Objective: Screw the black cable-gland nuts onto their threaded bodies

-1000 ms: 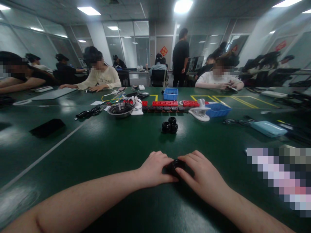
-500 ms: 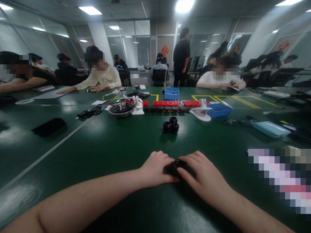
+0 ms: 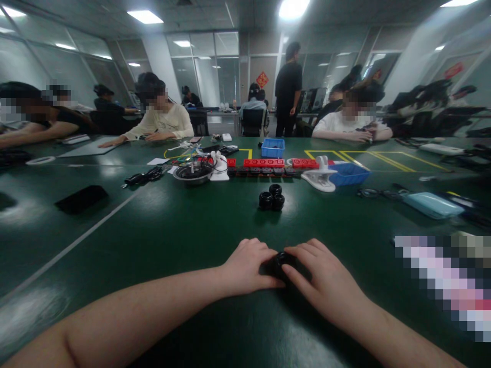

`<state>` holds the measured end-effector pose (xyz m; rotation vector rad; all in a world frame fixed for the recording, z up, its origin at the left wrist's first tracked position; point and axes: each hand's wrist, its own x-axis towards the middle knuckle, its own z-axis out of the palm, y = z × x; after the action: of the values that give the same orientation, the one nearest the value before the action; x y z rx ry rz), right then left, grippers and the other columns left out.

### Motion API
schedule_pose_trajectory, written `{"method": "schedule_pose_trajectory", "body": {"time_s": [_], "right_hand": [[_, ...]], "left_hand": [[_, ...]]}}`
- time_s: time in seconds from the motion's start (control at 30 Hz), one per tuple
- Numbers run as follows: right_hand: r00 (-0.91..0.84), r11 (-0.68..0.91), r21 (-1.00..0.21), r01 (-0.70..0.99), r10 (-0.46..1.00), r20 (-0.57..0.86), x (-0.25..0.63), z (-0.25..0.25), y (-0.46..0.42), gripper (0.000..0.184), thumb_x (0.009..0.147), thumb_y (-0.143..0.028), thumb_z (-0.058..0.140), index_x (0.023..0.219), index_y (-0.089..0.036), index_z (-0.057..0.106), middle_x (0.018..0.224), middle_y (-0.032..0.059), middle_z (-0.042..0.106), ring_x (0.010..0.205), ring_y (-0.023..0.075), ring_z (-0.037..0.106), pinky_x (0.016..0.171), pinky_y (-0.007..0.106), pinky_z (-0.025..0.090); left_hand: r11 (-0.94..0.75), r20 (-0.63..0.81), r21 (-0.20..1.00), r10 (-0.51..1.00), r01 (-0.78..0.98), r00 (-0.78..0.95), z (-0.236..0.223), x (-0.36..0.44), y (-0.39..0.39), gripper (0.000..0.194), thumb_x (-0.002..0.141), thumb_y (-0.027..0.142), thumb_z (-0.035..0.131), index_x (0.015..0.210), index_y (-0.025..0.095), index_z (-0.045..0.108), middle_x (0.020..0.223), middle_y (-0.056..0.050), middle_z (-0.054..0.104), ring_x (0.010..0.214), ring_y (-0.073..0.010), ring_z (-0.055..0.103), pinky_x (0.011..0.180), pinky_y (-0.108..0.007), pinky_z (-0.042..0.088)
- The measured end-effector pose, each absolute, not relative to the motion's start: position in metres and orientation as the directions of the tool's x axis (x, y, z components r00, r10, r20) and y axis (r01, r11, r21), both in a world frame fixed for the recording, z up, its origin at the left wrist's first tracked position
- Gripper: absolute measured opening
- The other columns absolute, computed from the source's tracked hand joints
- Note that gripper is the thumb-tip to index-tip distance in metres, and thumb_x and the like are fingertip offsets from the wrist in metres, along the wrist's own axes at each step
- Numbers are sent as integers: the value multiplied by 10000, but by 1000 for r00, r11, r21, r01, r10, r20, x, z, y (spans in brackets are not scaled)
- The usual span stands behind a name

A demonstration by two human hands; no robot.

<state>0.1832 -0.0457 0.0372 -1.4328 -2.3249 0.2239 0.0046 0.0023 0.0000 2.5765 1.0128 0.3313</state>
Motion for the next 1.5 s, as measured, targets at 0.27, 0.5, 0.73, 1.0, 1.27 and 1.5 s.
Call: {"method": "schedule_pose_trajectory", "body": {"time_s": [0.27,0.5,0.73,1.0,1.27,1.5], "right_hand": [[-401,478,-305,824,871,282,183,38,-45,229,819,-270,481,928,-129,624,819,78,642,779,202,542,691,362,469],[-402,476,-327,816,875,271,182,37,-46,241,827,-282,463,938,-136,620,837,88,635,787,206,534,693,365,459],[-450,527,-360,769,848,279,180,35,-46,274,822,-306,482,1028,-157,586,937,89,629,826,214,505,726,370,436],[-487,545,-352,761,838,245,174,39,-51,276,810,-367,504,994,-178,584,985,74,619,801,214,459,720,384,389],[-538,590,-345,731,808,240,167,35,-53,239,802,-340,508,966,-187,592,1023,64,602,809,205,444,721,372,358],[-597,628,-352,694,775,207,164,36,-61,175,813,-318,480,836,-197,605,880,40,613,806,196,451,714,358,354]], "left_hand": [[-680,93,413,693,606,715,-1,4,3,424,693,569,594,912,207,573,833,-3,569,805,-188,483,709,-309,341],[-682,97,408,693,607,714,-2,5,3,415,698,567,588,899,205,566,835,0,562,803,-182,477,706,-303,341],[-695,103,384,686,608,720,-1,5,4,413,723,581,544,821,180,556,802,-11,551,770,-180,469,693,-304,350],[-709,108,358,677,607,728,-6,5,5,437,712,602,538,743,166,543,795,-16,534,766,-181,455,693,-308,358],[-692,89,361,693,625,716,-4,7,4,379,709,554,566,764,179,559,759,-3,525,757,-178,454,670,-304,345],[-695,85,370,686,616,723,-4,6,3,287,725,393,575,962,232,567,842,-3,545,813,-185,464,723,-317,345]]}}
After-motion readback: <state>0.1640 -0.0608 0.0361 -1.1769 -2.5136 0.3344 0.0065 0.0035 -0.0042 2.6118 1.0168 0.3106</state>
